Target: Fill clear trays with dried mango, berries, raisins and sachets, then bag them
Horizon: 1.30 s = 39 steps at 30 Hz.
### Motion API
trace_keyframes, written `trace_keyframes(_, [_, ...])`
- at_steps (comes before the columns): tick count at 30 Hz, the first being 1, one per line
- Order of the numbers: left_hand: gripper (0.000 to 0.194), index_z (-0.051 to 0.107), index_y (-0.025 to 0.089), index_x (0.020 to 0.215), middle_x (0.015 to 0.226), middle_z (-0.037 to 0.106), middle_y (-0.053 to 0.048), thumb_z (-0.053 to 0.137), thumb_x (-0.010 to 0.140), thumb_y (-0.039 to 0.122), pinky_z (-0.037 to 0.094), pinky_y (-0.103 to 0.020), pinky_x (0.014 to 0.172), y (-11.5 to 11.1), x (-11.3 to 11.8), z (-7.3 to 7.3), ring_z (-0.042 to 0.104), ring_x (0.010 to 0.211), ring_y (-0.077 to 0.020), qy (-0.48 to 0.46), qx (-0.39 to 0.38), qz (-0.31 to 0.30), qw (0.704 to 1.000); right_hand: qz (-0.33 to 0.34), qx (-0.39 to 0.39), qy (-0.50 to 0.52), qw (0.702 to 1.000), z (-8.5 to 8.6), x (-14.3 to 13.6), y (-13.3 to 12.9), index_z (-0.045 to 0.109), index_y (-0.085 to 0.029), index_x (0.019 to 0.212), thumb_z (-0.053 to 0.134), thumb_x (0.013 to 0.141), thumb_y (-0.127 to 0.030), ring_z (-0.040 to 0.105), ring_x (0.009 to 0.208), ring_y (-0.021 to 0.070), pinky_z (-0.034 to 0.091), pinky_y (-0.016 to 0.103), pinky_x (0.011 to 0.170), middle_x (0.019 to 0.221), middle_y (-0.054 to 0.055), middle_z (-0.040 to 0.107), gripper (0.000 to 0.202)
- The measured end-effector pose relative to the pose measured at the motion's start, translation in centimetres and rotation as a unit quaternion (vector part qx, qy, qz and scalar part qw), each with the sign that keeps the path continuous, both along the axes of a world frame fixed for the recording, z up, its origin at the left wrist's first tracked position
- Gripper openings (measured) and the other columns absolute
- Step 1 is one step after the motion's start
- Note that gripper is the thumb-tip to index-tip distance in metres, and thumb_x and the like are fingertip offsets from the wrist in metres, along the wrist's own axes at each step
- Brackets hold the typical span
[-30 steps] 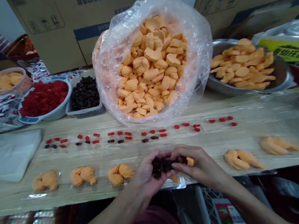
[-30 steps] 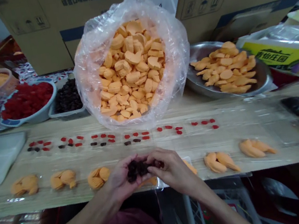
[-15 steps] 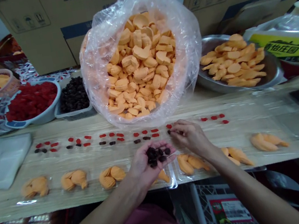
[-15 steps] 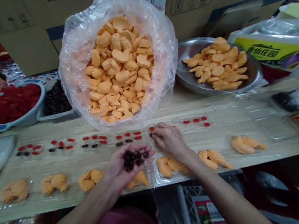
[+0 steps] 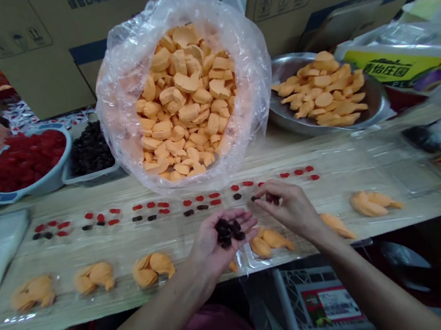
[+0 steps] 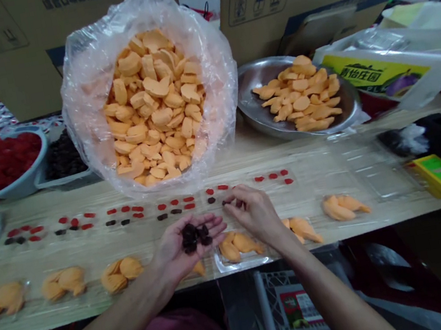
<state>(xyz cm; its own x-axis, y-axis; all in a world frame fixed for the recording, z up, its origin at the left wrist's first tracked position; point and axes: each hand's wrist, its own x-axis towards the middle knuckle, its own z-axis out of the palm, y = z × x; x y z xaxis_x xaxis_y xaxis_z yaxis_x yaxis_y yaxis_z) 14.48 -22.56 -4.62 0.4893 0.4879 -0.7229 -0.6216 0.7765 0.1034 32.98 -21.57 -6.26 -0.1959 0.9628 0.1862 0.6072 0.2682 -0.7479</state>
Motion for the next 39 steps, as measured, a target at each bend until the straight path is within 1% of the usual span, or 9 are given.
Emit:
trace_keyframes(6, [0.040, 0.062, 0.000, 0.099, 0.095, 0.067, -0.021, 0.034, 0.091, 0.027, 0.046, -0.044, 0.090, 0.6, 0.6, 0.2, 0.063, 0.099, -0.0303, 0.010, -0.019, -0.001, 1.000, -0.009, 0.040, -0.125, 0.991, -1.9, 0.3, 2.0, 0.065, -0.017, 0.072, 0.054, 0.081, -0.010, 0.058, 0.071, 0.0187, 0.045, 0.030, 0.067, 0.077, 0.006, 0.064, 0.016])
trace_keyframes(10, [0.040, 0.063, 0.002, 0.096, 0.090, 0.067, -0.018, 0.034, 0.092, 0.029, 0.049, -0.041, 0.084, 0.8, 1.3, 0.3, 0.065, 0.090, -0.0267, -0.005, -0.025, -0.001, 1.000, 0.022, 0.048, -0.048, 0.997, -0.6, -0.1, 0.5, 0.067, -0.018, 0.078, 0.053, 0.085, -0.012, 0.061, 0.076, 0.0181, 0.048, 0.029, 0.068, 0.083, 0.007, 0.066, 0.017])
trace_keyframes(14, [0.037, 0.064, 0.008, 0.074, 0.068, 0.064, -0.010, 0.036, 0.092, 0.024, 0.051, -0.033, 0.069, 0.7, 2.2, 0.0, 0.062, 0.064, -0.0177, -0.019, -0.025, 0.019, 0.999, 0.139, 0.013, 0.047, 0.989, 1.2, -0.3, -2.0, 0.066, -0.022, 0.102, 0.053, 0.085, -0.009, 0.061, 0.098, 0.0181, 0.051, 0.031, 0.083, 0.107, 0.005, 0.065, 0.025])
trace_keyframes(16, [0.036, 0.064, 0.009, 0.070, 0.065, 0.064, -0.009, 0.038, 0.091, 0.022, 0.052, -0.032, 0.066, 0.6, 2.7, -0.2, 0.061, 0.060, -0.0164, -0.016, -0.024, 0.012, 1.000, 0.159, 0.013, 0.046, 0.986, 1.6, -0.2, -2.8, 0.065, -0.023, 0.106, 0.051, 0.086, -0.008, 0.059, 0.104, 0.0182, 0.050, 0.032, 0.087, 0.113, 0.006, 0.064, 0.029])
trace_keyframes(21, [0.038, 0.066, 0.003, 0.076, 0.076, 0.068, -0.016, 0.037, 0.091, 0.022, 0.054, -0.036, 0.074, 0.8, 3.6, -0.4, 0.066, 0.074, -0.0223, 0.002, -0.013, -0.031, 0.999, 0.080, -0.012, 0.038, 0.996, 1.2, 2.2, -2.2, 0.067, -0.022, 0.096, 0.055, 0.086, -0.014, 0.062, 0.088, 0.0178, 0.052, 0.030, 0.076, 0.096, 0.005, 0.067, 0.017])
trace_keyframes(24, [0.039, 0.066, 0.000, 0.079, 0.085, 0.068, -0.022, 0.037, 0.090, 0.024, 0.052, -0.040, 0.084, 1.1, 4.1, -0.1, 0.067, 0.086, -0.0280, 0.012, -0.007, -0.048, 0.999, -0.016, 0.020, -0.015, 1.000, 0.2, 4.7, -0.4, 0.066, -0.020, 0.085, 0.056, 0.084, -0.016, 0.061, 0.073, 0.0177, 0.049, 0.030, 0.067, 0.081, 0.005, 0.067, 0.011])
trace_keyframes(27, [0.039, 0.065, 0.000, 0.083, 0.093, 0.067, -0.025, 0.037, 0.090, 0.026, 0.050, -0.042, 0.087, 1.5, 4.6, 0.1, 0.066, 0.094, -0.0307, 0.005, 0.001, -0.052, 0.999, -0.065, 0.042, -0.081, 0.994, -0.9, 6.6, 1.0, 0.066, -0.019, 0.081, 0.056, 0.081, -0.015, 0.060, 0.071, 0.0189, 0.047, 0.032, 0.067, 0.079, 0.005, 0.066, 0.011])
trace_keyframes(34, [0.038, 0.063, 0.000, 0.088, 0.094, 0.067, -0.024, 0.036, 0.090, 0.026, 0.049, -0.042, 0.090, 2.2, 6.4, 0.5, 0.065, 0.094, -0.0296, -0.003, 0.013, -0.057, 0.998, -0.071, 0.010, -0.122, 0.990, -1.8, 8.3, 1.7, 0.067, -0.018, 0.074, 0.055, 0.079, -0.013, 0.062, 0.076, 0.0212, 0.047, 0.034, 0.070, 0.082, 0.006, 0.068, 0.014])
trace_keyframes(39, [0.041, 0.064, 0.001, 0.091, 0.095, 0.067, -0.022, 0.034, 0.092, 0.029, 0.048, -0.043, 0.089, 2.4, 7.6, 0.4, 0.065, 0.094, -0.0285, -0.013, 0.004, -0.054, 0.998, -0.063, 0.034, -0.066, 0.995, -0.1, 7.6, 0.7, 0.070, -0.018, 0.082, 0.054, 0.082, -0.015, 0.063, 0.082, 0.0210, 0.049, 0.034, 0.074, 0.088, 0.007, 0.068, 0.016])
